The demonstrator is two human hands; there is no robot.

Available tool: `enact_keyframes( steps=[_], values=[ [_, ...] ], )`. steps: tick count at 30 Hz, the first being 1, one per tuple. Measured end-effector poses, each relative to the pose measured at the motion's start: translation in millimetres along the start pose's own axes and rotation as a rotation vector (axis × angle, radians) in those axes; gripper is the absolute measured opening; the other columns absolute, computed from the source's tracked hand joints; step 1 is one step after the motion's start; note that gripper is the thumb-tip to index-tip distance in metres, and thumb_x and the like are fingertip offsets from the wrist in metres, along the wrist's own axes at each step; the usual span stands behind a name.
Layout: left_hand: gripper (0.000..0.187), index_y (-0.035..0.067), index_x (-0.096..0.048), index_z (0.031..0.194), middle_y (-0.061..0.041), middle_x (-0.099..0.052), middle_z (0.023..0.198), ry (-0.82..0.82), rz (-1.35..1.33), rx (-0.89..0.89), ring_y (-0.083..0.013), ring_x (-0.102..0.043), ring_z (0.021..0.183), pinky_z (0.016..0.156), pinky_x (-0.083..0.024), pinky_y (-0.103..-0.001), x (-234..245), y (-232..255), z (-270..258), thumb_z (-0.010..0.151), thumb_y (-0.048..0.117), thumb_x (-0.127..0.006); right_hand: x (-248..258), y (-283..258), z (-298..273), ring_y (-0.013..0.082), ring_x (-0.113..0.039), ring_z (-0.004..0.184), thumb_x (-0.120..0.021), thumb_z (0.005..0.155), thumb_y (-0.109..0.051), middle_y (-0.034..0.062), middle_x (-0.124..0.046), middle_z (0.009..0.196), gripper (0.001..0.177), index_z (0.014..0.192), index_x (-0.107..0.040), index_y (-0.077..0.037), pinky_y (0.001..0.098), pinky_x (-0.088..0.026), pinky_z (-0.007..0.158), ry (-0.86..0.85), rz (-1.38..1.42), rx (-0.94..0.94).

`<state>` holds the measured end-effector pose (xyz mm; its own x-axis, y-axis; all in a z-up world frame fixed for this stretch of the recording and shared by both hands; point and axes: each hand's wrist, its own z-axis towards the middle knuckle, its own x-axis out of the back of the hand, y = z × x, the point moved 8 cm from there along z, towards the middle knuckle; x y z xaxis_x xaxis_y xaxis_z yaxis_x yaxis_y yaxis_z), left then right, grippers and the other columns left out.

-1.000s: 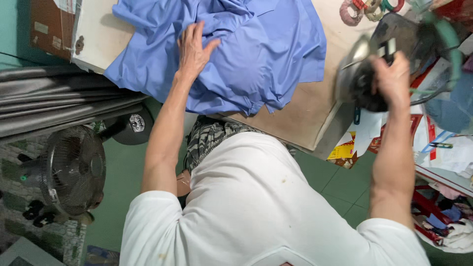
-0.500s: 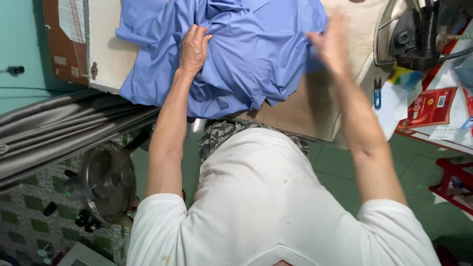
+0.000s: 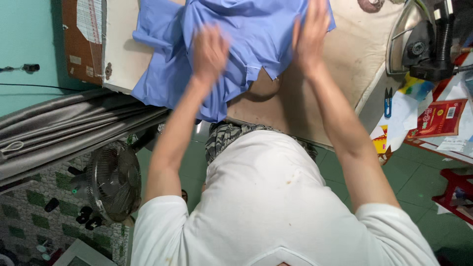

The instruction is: The person irons a blue shirt on a workbench using a steam iron. They repeatedly smooth the fabric with their hands, reposition the shirt, and press different sections with the iron to remove wrinkles.

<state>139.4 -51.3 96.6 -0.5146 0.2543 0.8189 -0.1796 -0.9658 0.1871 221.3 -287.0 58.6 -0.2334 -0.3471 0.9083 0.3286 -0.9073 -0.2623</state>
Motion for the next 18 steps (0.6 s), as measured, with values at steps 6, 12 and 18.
enact_keyframes(
  steps=[6, 12, 18],
  values=[
    [0.068, 0.004, -0.054, 0.129, -0.011, -0.052, 0.102, -0.217, -0.301, 0.13, -0.0307, -0.059, 0.089, 0.078, -0.05, -0.041, -24.5, 71.1, -109.4, 0.093, 0.061, -0.063, 13.3, -60.5, -126.3, 0.046, -0.042, 0.138, -0.073, 0.097, -0.024, 0.0248, -0.05, 0.148, 0.06, 0.145, -0.051, 0.004, 0.0527, -0.031, 0.109, 0.047, 0.316, 0.352],
    [0.01, 0.016, -0.07, 0.101, -0.002, -0.049, 0.086, -0.074, -0.241, -0.231, -0.0193, -0.054, 0.076, 0.068, -0.046, -0.033, -1.6, 99.6, -116.0, 0.1, 0.019, -0.06, 7.5, -66.1, -155.1, 0.0464, -0.035, 0.143, -0.066, 0.1, -0.04, 0.0213, -0.049, 0.152, 0.061, 0.143, -0.055, 0.001, 0.0575, -0.025, 0.112, -0.042, 0.253, 0.314],
    [0.027, 0.016, -0.07, 0.119, -0.004, -0.052, 0.092, -0.183, -0.519, -0.242, -0.0214, -0.056, 0.074, 0.065, -0.048, -0.033, -6.9, 108.0, -112.1, 0.101, 0.025, -0.051, 31.1, -58.8, -143.4, 0.0375, -0.059, 0.126, -0.068, 0.09, -0.003, 0.0213, -0.062, 0.138, 0.035, 0.125, -0.066, 0.002, 0.0465, -0.04, 0.102, 0.13, 0.351, 0.33]
  ],
)
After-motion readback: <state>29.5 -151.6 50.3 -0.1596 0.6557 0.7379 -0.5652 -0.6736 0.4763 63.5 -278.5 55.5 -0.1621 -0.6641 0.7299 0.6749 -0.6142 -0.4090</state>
